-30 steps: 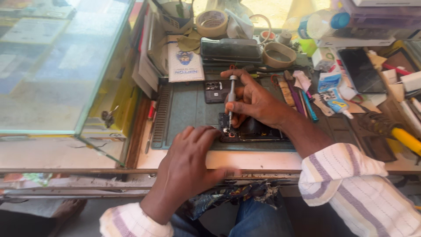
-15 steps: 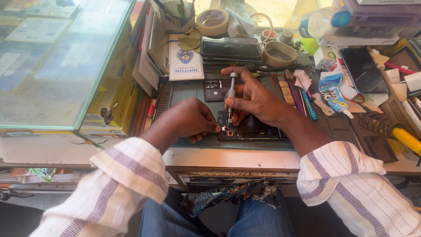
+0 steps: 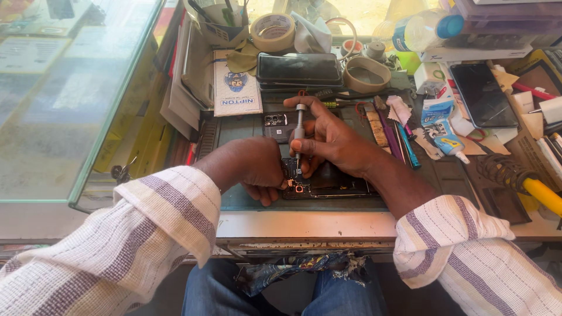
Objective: The person removes a battery from a disassembled smartphone and places it on the workbench. They then open a new battery package, remove the replacement battery, and install it into the phone's chassis. Finally, they use a screwdriver to secure the internal components.
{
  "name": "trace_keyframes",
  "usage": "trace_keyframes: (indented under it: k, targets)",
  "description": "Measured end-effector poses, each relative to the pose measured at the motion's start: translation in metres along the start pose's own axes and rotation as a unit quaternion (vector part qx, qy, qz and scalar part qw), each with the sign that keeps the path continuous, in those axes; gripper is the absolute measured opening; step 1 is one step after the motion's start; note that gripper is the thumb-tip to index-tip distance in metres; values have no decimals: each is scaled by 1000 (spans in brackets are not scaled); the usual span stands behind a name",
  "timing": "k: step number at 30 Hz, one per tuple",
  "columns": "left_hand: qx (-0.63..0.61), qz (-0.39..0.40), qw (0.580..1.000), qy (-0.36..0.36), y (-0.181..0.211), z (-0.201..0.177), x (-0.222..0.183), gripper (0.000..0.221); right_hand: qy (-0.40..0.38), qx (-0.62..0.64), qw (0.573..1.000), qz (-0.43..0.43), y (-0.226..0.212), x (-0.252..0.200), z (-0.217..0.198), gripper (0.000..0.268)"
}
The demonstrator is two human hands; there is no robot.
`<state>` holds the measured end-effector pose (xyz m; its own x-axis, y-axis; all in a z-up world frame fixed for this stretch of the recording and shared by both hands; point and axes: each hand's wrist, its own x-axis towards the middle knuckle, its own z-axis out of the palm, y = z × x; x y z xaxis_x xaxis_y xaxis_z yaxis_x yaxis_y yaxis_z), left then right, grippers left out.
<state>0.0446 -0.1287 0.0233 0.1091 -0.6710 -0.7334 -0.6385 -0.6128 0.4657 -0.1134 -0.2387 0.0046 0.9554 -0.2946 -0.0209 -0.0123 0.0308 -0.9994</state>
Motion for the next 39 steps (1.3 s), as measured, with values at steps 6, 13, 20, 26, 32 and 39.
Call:
trace_keyframes:
  k: [6, 13, 20, 26, 32, 39]
  targets:
    - [110, 9, 994, 13, 14, 2, -9, 17, -8, -6, 1000, 2, -3, 0, 2, 80]
    - [167, -14, 984, 62, 30, 3, -42, 16, -14, -22, 1000, 14, -5, 0, 0, 79]
    - [191, -9, 980, 61, 29, 8, -39, 22, -1, -5, 1000, -7, 1, -2, 0, 79]
    - [7, -23, 1000, 9, 4, 1, -4, 20, 1, -24, 1000, -8, 1, -2, 0, 80]
    - [-18, -16, 1000, -11, -6, -3, 1, 19, -7, -29, 1000, -8, 0, -2, 0, 80]
    - [24, -79, 996, -32, 5, -10, 4, 19, -9, -17, 1000, -7, 2, -1, -2, 79]
